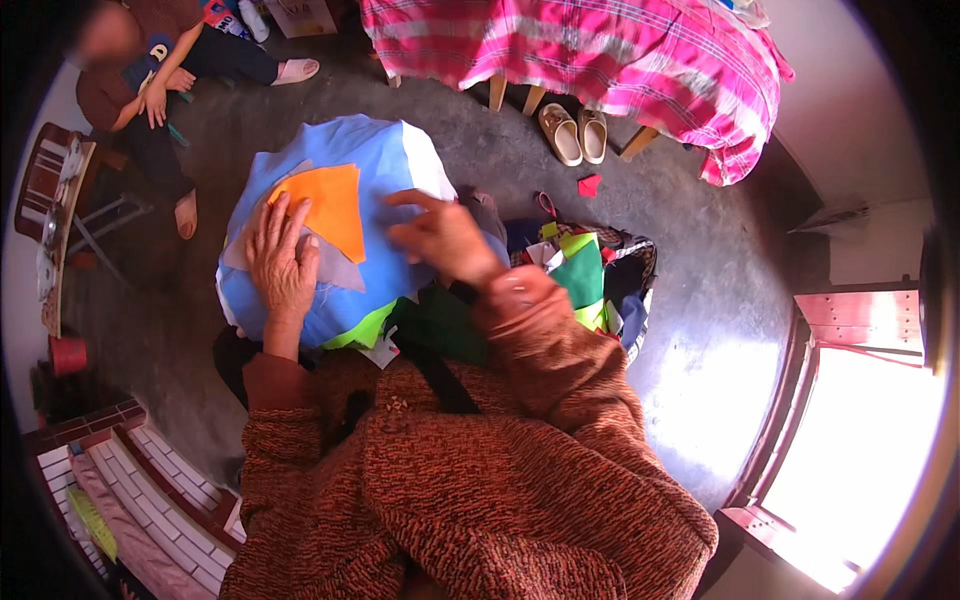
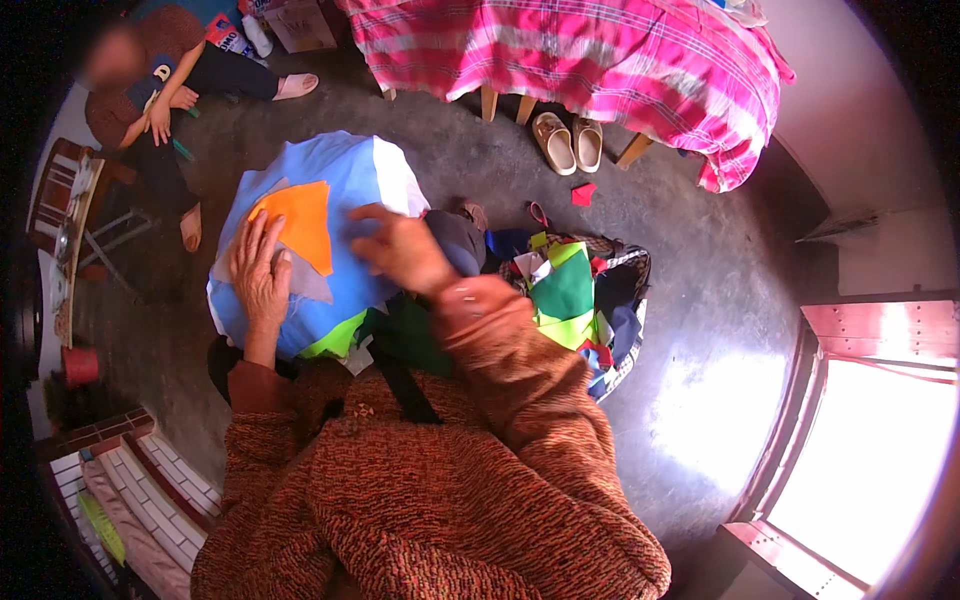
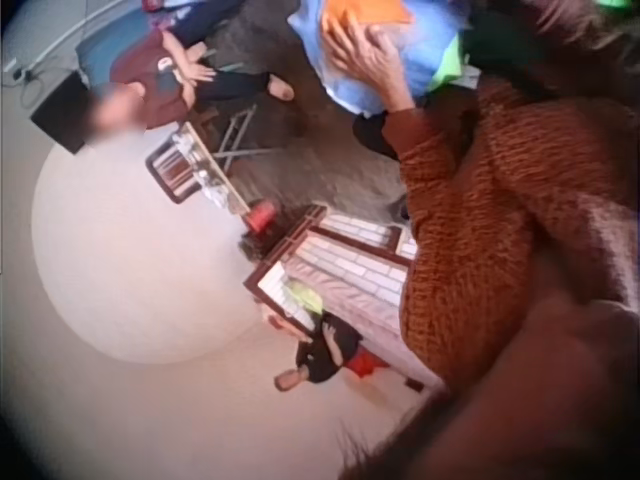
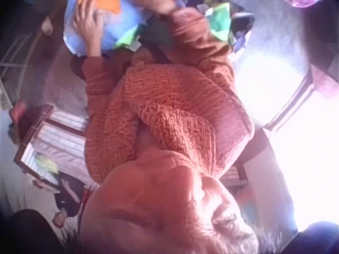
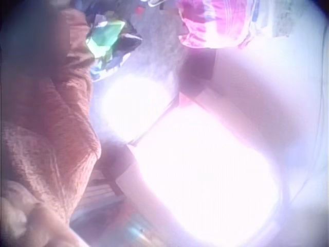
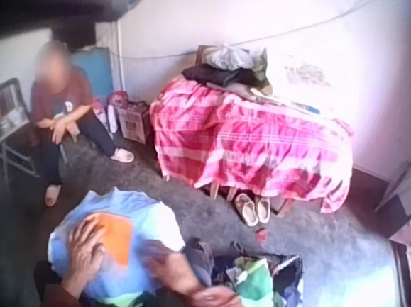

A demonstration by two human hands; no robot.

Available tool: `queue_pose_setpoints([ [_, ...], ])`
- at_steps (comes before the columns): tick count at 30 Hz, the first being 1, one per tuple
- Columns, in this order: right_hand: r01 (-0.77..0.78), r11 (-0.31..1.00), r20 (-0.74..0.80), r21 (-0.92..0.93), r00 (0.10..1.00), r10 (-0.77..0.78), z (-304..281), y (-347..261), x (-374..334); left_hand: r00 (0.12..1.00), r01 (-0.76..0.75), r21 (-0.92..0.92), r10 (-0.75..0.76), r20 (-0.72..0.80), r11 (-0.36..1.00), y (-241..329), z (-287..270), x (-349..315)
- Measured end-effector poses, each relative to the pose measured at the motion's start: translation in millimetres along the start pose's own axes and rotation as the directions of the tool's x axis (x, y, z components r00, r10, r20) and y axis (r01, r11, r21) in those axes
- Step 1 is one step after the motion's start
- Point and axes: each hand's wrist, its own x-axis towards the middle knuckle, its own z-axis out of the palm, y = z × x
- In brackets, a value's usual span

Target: The person sits on the floor and folds various pieces of colorful fabric, stacking them into a neat pile on their lap. They handle the fabric pieces one by one, smoothing and aligning them before adding them to the stack.

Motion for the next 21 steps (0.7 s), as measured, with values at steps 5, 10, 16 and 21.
queue_pose_setpoints([
  [5, -0.112, 0.993, -0.448, 0.027, 0.887, 0.113, -123.9, 108.9, -58.2, 1.000, -0.010, -0.011, 0.010, -0.001, 1.000, 0.0, 3.4, 1.7],
  [10, -0.566, 0.823, -0.799, -0.040, 0.513, 0.314, -214.8, 271.8, -144.7, 0.999, 0.002, -0.030, -0.001, 0.037, 1.000, 4.6, 0.1, 6.0],
  [16, -0.643, 0.695, -0.741, -0.321, 0.627, 0.239, -226.0, 369.8, -159.8, 0.998, -0.010, -0.061, 0.013, 0.055, 0.998, 9.7, -4.3, 11.6],
  [21, -0.707, 0.559, -0.740, -0.432, 0.633, 0.229, -236.6, 376.9, -134.0, 0.997, 0.006, -0.057, -0.001, 0.072, 0.998, 11.2, -6.1, 11.7],
])
